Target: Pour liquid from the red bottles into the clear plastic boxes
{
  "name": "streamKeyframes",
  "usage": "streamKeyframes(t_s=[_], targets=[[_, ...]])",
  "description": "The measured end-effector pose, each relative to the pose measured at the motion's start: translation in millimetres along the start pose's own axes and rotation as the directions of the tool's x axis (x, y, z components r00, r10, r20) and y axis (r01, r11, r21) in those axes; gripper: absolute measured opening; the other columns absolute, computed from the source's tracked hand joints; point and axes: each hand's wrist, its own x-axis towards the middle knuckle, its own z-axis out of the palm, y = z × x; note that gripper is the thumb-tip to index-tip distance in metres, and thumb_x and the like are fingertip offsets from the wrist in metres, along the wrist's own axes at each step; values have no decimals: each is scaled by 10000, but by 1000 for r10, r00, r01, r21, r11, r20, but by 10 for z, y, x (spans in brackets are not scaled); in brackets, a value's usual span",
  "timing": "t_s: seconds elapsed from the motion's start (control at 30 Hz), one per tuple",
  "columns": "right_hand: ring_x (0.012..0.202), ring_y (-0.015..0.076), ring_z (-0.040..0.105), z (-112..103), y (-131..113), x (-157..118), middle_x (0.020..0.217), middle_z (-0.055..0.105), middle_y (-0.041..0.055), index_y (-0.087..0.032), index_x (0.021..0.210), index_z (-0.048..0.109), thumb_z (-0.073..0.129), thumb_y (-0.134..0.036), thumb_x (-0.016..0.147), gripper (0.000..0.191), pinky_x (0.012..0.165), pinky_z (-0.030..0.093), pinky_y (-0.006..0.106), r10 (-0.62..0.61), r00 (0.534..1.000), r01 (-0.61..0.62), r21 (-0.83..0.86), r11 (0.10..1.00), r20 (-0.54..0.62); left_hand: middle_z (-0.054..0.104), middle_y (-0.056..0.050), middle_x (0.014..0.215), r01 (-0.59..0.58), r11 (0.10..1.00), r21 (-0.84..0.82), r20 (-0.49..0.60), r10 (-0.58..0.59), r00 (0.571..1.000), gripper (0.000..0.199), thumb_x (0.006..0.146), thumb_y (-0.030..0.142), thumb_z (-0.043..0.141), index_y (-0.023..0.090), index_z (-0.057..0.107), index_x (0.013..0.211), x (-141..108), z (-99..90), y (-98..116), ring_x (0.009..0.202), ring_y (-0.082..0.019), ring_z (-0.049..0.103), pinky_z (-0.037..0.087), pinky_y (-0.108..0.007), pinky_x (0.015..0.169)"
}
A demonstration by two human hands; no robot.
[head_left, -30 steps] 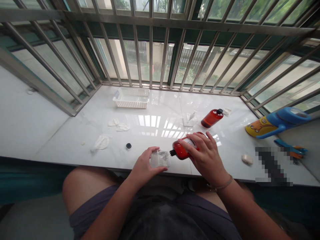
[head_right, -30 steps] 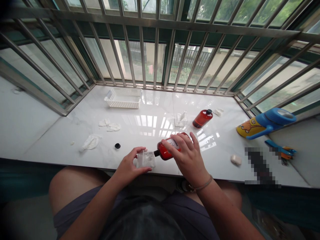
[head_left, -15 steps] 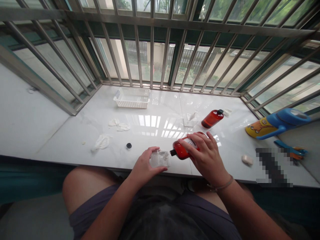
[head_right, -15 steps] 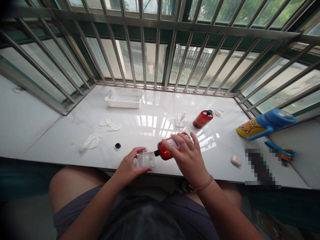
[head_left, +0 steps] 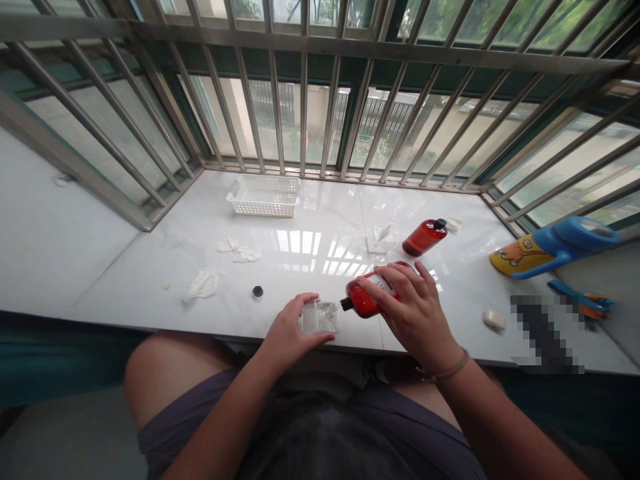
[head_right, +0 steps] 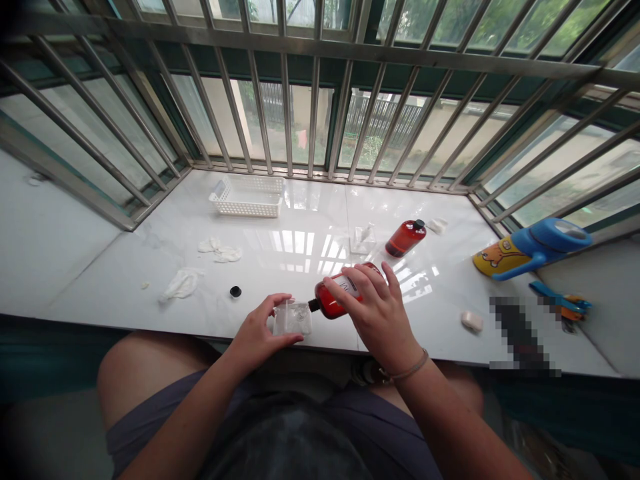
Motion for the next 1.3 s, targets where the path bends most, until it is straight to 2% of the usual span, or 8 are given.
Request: streamKeyframes(t_s=[0.27,1.13,1.3], targets=[[1394,315,564,-42,8,24,1423,673,89,-362,1486,643,684,-70,990,577,1307,313,644,-9,1000,9,-9,1000,2,704,-65,1422,-2,1000,4,-1,2,1000,750,729,416,970,299,614,1379,-1,-1,-11,1332,-316,660,528,-486,1151],[1391,307,583,-104,48,92,1423,678,74,-402,1537,595,671,-38,985,666,1313,317,655,-41,999,41,-32,999,-5,711,-61,1394,21,1000,-20,-6,-21,1000,762,714,433,986,302,615,1367,11,16,-38,1293,-310,679,543,-467,1116],[1385,310,591,-122,47,107,1417,683,83,-377,1503,632,679,-38,983,623,1313,318,658,-50,999,50,-34,998,-8,722,-74,1384,16,1000,-25,-21,-16,1000,773,703,449,986,296,627,1371,12,20,-61,1272,-318,688,565,-474,1089]])
